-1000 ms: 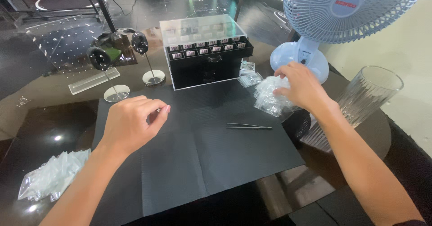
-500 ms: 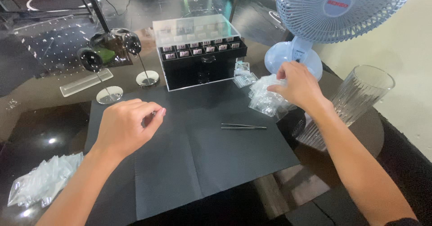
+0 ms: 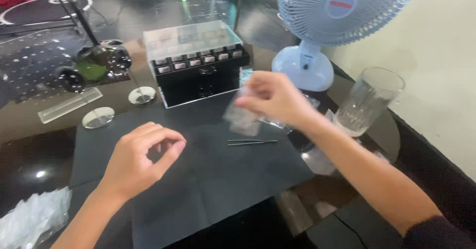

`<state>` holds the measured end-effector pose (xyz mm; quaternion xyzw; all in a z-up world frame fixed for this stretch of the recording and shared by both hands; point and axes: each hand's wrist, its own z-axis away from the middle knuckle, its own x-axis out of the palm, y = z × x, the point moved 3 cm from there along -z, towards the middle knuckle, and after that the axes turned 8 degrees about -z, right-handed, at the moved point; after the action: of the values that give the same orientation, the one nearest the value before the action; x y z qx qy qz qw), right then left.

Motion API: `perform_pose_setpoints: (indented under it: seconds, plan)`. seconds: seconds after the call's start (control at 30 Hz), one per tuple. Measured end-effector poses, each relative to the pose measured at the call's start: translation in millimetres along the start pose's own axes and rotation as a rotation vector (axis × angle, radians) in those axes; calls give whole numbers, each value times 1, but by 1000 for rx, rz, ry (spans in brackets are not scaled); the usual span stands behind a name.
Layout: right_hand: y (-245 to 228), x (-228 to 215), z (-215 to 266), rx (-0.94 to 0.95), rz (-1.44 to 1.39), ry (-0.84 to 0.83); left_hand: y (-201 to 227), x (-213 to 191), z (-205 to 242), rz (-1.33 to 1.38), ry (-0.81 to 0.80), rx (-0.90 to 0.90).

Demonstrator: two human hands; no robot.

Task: The person repeatedly picks up small metal components from a pile on a black mat using tweezers and places them into small clear plastic bags. The person then sets the filled bags aside on the table.

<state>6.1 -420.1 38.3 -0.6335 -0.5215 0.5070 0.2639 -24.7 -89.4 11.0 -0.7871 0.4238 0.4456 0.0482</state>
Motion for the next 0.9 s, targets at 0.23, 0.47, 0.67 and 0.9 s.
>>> perform_pose_setpoints:
  seconds: [0.23, 0.47, 0.67, 0.9]
  plan:
    - [-28, 37, -14, -149, 100, -96, 7, 21, 10, 66, -192, -150]
    - [30, -65, -36, 318, 605, 174, 0, 22, 11, -47, -145, -25]
    - [87, -85, -43, 265, 913, 134, -5, 28, 11, -89, -183, -23]
    - [87, -90, -41, 296, 919, 166, -6, 29, 13, -137, -160, -11]
